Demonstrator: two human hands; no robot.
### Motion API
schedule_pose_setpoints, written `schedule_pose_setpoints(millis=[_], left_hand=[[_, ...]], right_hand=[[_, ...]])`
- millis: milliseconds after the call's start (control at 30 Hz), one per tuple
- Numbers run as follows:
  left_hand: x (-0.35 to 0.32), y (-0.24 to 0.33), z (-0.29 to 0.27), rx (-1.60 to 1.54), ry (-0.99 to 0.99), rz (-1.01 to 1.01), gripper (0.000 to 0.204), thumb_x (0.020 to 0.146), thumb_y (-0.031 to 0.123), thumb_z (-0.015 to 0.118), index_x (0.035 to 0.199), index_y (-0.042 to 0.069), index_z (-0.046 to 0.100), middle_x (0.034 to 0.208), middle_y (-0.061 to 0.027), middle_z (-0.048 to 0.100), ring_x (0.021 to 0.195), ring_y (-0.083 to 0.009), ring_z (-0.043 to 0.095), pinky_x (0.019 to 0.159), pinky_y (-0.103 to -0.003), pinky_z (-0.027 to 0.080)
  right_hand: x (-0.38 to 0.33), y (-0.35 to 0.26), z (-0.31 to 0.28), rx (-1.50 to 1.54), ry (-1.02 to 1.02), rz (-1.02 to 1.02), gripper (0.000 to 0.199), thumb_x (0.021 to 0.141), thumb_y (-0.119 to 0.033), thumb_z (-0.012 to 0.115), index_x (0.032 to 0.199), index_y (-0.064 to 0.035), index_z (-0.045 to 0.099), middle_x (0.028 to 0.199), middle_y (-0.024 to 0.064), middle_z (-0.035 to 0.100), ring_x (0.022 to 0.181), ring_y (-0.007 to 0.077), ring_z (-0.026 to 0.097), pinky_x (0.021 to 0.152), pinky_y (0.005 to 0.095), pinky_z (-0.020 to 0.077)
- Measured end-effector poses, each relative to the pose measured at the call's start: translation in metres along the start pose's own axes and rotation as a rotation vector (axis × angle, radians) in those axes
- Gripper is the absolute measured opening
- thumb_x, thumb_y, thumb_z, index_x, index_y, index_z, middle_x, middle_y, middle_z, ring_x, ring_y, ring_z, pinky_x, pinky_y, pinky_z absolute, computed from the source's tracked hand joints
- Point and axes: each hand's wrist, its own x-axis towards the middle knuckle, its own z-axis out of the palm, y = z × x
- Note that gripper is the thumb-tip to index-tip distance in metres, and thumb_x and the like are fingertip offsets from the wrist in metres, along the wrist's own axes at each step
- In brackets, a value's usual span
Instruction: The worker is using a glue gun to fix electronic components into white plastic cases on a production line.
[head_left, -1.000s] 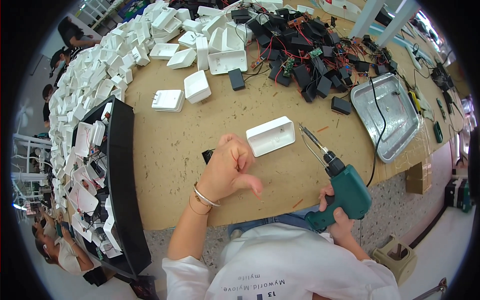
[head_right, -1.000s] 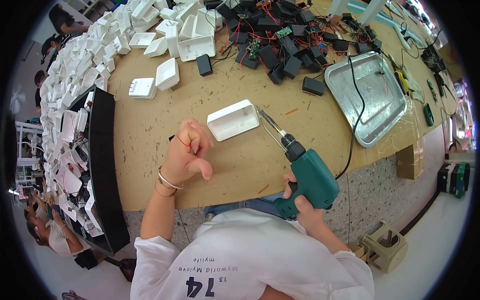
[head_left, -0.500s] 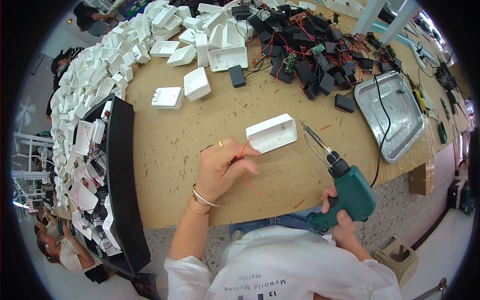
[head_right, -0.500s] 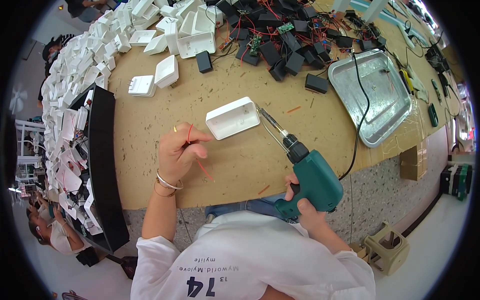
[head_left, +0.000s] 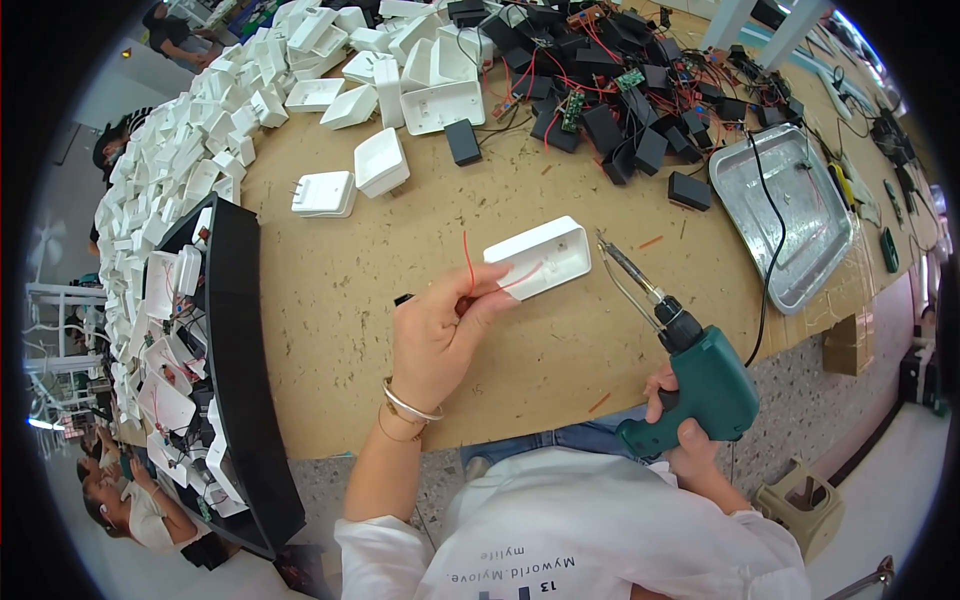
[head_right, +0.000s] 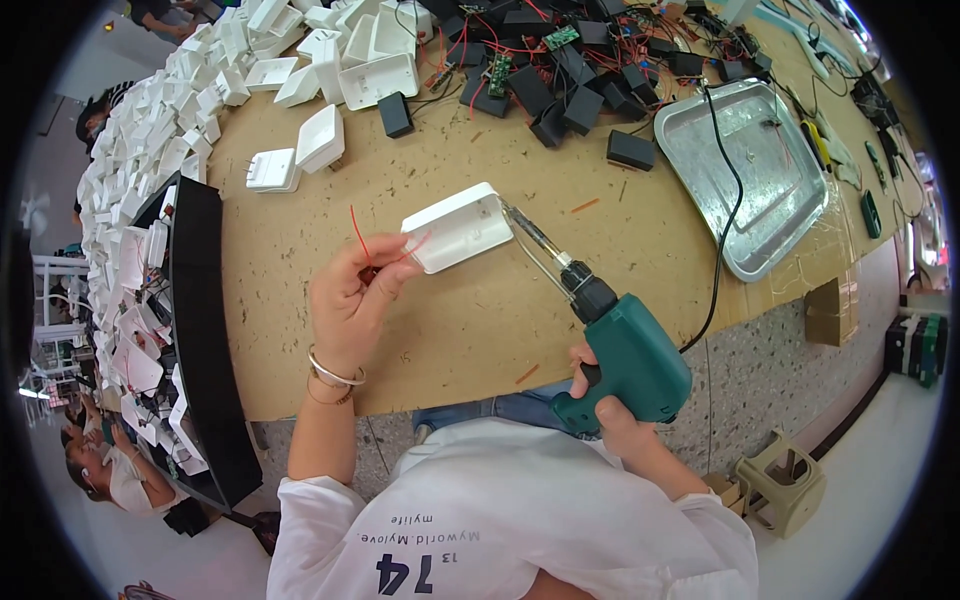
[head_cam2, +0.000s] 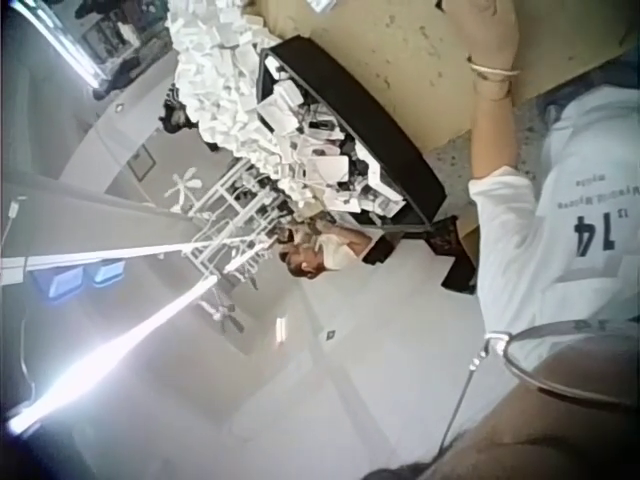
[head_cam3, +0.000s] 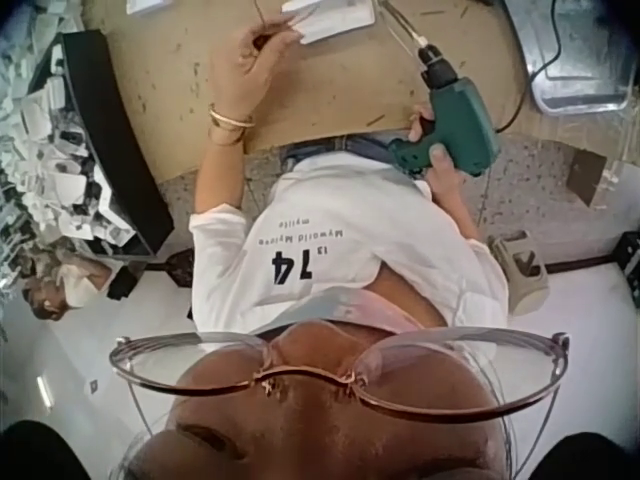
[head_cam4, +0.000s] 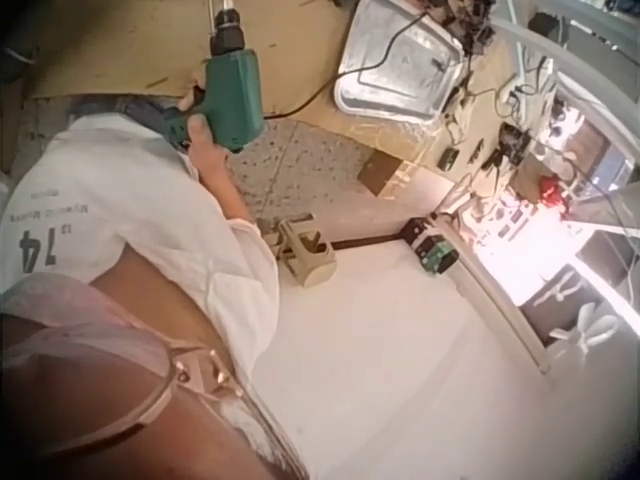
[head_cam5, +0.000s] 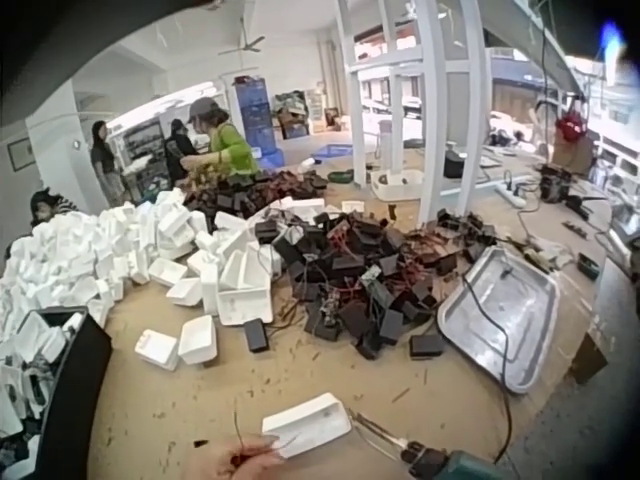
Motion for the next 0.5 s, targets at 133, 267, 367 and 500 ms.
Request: schedule_pose_setpoints(millis=[133,267,367,500], left_hand=[[0.0,-0.002,0.018,0.317,0.21,0.183,0.008,0.076,0.003,0.067,0.083,0.003,0.066,0.078,-0.0058,0.06,0.06,-0.0144,0.054,0.056,-0.024,0.044],[0.003,-0.005,0.037,0.516,0.296,0.345,0.01,0.071,0.004,0.069,0.08,0.006,0.066,0.076,-0.005,0.056,0.065,-0.019,0.055,0.059,-0.029,0.044],[0.002,-0.013,0.037,0.545,0.263,0.35,0.013,0.069,0.002,0.069,0.082,0.006,0.065,0.077,-0.0043,0.055,0.068,-0.0202,0.054,0.06,-0.031,0.044],[0.003,-0.017,0.037,0.5,0.292,0.338,0.014,0.067,0.001,0.069,0.08,0.005,0.064,0.075,-0.0038,0.055,0.069,-0.0209,0.054,0.06,-0.032,0.045]], right_hand=[[-0.003,-0.005,0.001,-0.044,-0.039,0.061,0.054,0.077,-0.044,0.063,0.106,0.0013,0.053,0.101,0.0156,0.054,0.068,0.0162,0.055,0.073,0.033,0.0443],[-0.002,-0.011,0.005,-0.109,-0.039,0.097,0.054,0.079,-0.043,0.062,0.108,0.0017,0.053,0.104,0.0162,0.054,0.07,0.0163,0.055,0.071,0.0317,0.0452],[-0.003,-0.011,0.004,-0.136,-0.039,0.097,0.054,0.079,-0.043,0.062,0.109,0.0017,0.053,0.105,0.0162,0.055,0.07,0.0163,0.055,0.07,0.0306,0.0455],[-0.005,-0.009,0.002,-0.128,-0.024,0.116,0.057,0.078,-0.045,0.062,0.109,0.0018,0.053,0.105,0.0163,0.055,0.072,0.016,0.055,0.07,0.0305,0.0454]])
